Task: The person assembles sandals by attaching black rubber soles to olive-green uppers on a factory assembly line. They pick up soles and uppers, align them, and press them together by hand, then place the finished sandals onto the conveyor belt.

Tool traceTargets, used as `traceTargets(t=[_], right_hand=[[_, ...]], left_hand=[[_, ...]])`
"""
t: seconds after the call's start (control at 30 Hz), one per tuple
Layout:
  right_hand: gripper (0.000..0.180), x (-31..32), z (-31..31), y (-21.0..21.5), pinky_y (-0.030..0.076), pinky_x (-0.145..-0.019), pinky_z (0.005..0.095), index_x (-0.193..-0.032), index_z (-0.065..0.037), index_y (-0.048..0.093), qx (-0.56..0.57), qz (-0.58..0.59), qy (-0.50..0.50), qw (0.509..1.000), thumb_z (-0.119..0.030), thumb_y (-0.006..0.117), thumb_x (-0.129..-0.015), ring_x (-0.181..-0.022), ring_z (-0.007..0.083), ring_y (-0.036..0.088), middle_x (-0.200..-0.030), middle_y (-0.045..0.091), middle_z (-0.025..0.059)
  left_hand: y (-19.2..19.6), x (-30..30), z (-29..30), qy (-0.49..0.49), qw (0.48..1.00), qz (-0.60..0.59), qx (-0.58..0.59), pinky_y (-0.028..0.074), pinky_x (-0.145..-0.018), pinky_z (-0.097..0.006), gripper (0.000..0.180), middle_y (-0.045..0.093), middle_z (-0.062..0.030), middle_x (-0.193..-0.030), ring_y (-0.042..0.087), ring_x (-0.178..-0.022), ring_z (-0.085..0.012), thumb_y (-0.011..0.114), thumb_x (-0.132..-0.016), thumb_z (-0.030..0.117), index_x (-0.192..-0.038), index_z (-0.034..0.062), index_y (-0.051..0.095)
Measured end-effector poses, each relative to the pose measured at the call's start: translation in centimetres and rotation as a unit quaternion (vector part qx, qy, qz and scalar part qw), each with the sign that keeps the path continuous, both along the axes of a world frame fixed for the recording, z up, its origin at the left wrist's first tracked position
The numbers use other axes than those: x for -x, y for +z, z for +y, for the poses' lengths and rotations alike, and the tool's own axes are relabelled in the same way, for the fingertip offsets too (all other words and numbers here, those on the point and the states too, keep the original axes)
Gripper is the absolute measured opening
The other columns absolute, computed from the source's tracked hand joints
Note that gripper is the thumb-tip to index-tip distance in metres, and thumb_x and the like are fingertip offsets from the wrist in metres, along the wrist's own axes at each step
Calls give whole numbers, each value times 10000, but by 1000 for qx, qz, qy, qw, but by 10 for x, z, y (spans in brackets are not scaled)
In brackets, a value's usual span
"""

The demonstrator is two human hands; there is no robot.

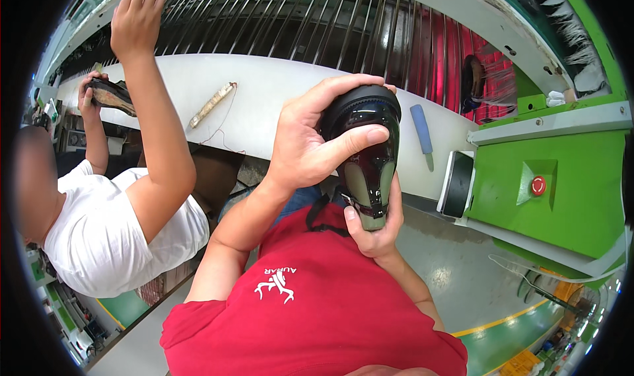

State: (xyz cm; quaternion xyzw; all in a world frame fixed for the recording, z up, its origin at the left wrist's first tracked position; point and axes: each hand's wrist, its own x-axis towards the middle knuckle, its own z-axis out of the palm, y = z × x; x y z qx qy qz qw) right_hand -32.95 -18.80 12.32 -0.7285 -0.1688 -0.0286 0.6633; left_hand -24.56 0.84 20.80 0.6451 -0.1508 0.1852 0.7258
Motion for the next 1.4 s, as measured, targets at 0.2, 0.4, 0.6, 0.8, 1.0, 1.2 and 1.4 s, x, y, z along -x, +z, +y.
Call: traceTargets(t=[0.2,0.4,0.6,0.8,1.0,1.2,1.4], right_hand=[[880,-8,0,5,558,-1046,410,-1619,115,415,-7,-6,-8,1000,-102,797,-856,-1195,316,702,-1360,635,214],[867,-11,-5,7,552,-1056,399,-1620,104,433,-11,15,-18,1000,-102,820,-872,-1227,304,697,-1380,639,215],[849,-14,-13,-2,542,-1090,390,-1642,97,423,-56,39,-28,997,-75,801,-902,-1288,278,678,-1453,633,208],[872,-7,-23,-2,538,-1101,382,-1662,88,406,-69,43,-33,996,-75,801,-903,-1277,254,683,-1454,659,194],[865,-6,-36,-2,534,-1106,370,-1666,79,409,-94,58,-37,993,-74,793,-906,-1273,236,681,-1449,669,173],[740,0,-65,-22,572,-1076,399,-1581,34,526,-328,205,-46,921,-43,779,-891,-1232,250,706,-1390,693,136],[614,-12,-85,-47,602,-1067,491,-1553,7,544,-385,238,0,891,-213,679,-995,-1211,305,738,-1380,712,154]], left_hand=[[6,-3,-5,-15,999,12,47,622,-1034,-362,498,795,-174,-1275,771,-1153,-217,896,-907,41,-1364,-34,711],[14,-2,-10,-33,997,26,62,609,-1071,-379,504,779,-203,-1314,756,-1199,-226,881,-915,11,-1375,-42,681],[20,-7,-20,-24,996,70,43,585,-1078,-342,569,785,-181,-1311,747,-1208,-203,899,-920,72,-1423,-42,658],[15,-12,-33,-32,999,30,-6,614,-978,-335,462,809,-109,-1162,763,-1059,-167,907,-913,126,-1328,2,746],[16,-12,-48,-50,996,64,-34,600,-1050,-352,539,794,-151,-1255,758,-1146,-197,899,-910,63,-1400,-34,698],[-26,5,-49,-74,994,79,-13,613,-1057,-382,555,819,-155,-1232,783,-1156,-214,935,-905,145,-1383,-29,714],[-43,20,-52,-23,995,77,-54,651,-1011,-375,479,820,-175,-1240,796,-1139,-226,916,-903,27,-1346,-45,746]])
